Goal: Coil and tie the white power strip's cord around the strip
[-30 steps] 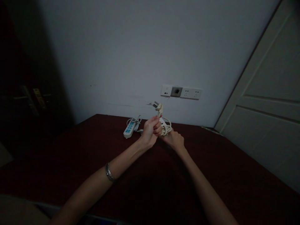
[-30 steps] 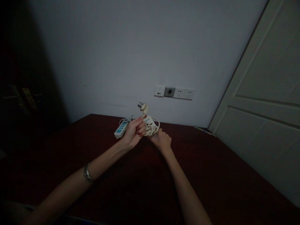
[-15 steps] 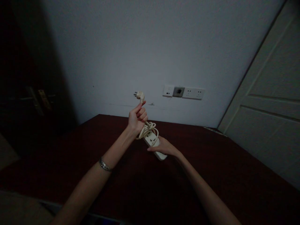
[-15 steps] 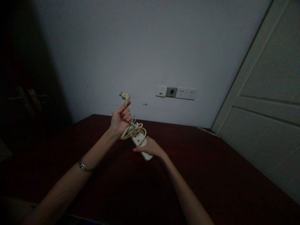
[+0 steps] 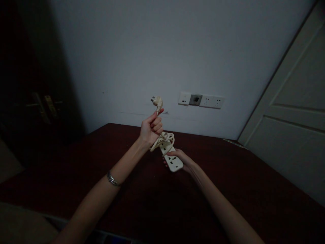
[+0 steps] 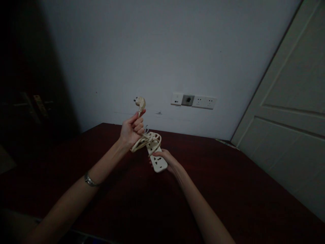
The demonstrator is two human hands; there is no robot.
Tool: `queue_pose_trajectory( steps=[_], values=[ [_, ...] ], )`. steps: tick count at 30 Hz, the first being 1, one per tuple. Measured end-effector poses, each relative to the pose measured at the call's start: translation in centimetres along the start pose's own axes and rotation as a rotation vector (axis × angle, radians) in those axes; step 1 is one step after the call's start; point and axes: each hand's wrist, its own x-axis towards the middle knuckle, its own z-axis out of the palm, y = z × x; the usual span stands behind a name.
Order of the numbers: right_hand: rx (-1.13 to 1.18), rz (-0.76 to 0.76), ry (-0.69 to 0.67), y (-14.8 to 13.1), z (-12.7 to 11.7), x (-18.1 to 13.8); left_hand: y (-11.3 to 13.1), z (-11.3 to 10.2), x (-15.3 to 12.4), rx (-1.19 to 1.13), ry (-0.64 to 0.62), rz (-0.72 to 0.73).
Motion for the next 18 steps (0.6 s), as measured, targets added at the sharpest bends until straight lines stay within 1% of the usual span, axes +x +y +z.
queue_pose_trajectory(
  steps=[4,8,12,14,16,18],
  values=[
    [0.054,-0.025,0.039,-0.4,-0.3,0.2,0.9,0.0,-0.1,0.021,0.034,0.004],
    [0.068,-0.102,0.135,-1.2,-2.1,0.6,1.0,0.5,-0.5,0.04,0.056,-0.018],
    [0.07,-0.176,0.261,-2.2,-4.3,0.6,-0.5,1.0,-0.9,0.056,0.094,-0.072],
    [0.073,-0.197,0.311,-2.6,-5.0,0.4,-1.4,1.0,-1.0,0.063,0.114,-0.107],
    [0.083,-0.206,0.338,-2.8,-5.4,0.2,-2.2,0.5,-0.9,0.063,0.13,-0.147],
    [0.096,-0.209,0.337,-3.0,-5.5,0.0,-2.5,-0.5,-0.4,0.077,0.15,-0.19]
  ],
)
